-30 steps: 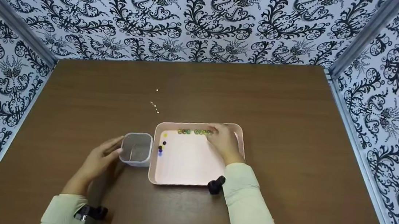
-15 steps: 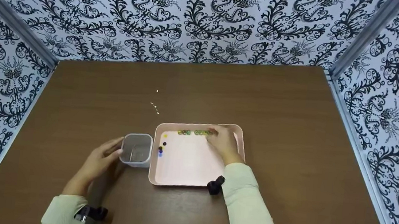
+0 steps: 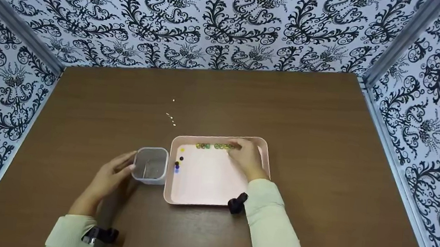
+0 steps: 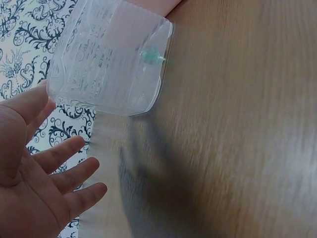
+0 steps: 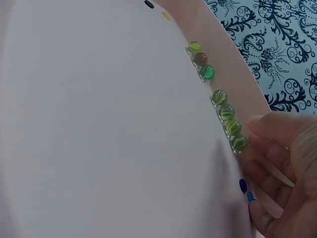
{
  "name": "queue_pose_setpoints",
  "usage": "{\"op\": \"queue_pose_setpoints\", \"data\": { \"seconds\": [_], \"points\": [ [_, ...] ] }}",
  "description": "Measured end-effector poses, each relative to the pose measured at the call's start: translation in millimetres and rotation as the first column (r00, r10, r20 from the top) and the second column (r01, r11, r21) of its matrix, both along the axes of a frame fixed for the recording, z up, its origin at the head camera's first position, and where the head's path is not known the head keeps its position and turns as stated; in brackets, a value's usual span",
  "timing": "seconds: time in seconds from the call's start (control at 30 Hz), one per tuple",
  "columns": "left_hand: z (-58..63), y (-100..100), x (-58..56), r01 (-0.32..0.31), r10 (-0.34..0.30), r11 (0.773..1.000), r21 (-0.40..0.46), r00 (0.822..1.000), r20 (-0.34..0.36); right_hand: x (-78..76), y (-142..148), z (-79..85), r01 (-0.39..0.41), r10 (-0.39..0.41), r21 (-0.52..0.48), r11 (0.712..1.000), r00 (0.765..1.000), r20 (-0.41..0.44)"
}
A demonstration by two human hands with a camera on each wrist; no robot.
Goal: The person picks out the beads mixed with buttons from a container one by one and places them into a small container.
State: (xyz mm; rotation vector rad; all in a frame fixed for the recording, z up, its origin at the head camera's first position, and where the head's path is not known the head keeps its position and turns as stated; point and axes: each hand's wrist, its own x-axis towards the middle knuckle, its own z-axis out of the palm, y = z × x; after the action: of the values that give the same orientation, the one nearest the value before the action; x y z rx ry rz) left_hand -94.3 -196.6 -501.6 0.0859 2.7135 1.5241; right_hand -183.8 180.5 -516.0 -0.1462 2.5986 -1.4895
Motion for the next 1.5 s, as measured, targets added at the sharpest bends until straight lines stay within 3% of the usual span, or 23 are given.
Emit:
{"op": "queue_pose_setpoints", "data": {
  "seconds": [0.67,1.17,1.5],
  "points": [
    [-1.4,-0.7,-1.5,0.001,0.000,1.000,-0.020,1.000,0.013,-2.4,-1.8,-1.8,0.028,-0.027,-0.025,0.999,0.999,0.026],
    [-0.8,-1.2,-2.0,0.003,-0.003,1.000,-0.017,1.000,0.006,-3.8,-9.6,-6.0,0.076,-0.077,-0.022,0.997,0.996,-0.055],
    [-0.3,-0.5,-0.6,0.001,0.000,0.999,-0.035,1.000,0.022,-5.7,-14.6,-8.9,0.162,-0.161,0.063,0.985,0.987,-0.011]
  ]
}}
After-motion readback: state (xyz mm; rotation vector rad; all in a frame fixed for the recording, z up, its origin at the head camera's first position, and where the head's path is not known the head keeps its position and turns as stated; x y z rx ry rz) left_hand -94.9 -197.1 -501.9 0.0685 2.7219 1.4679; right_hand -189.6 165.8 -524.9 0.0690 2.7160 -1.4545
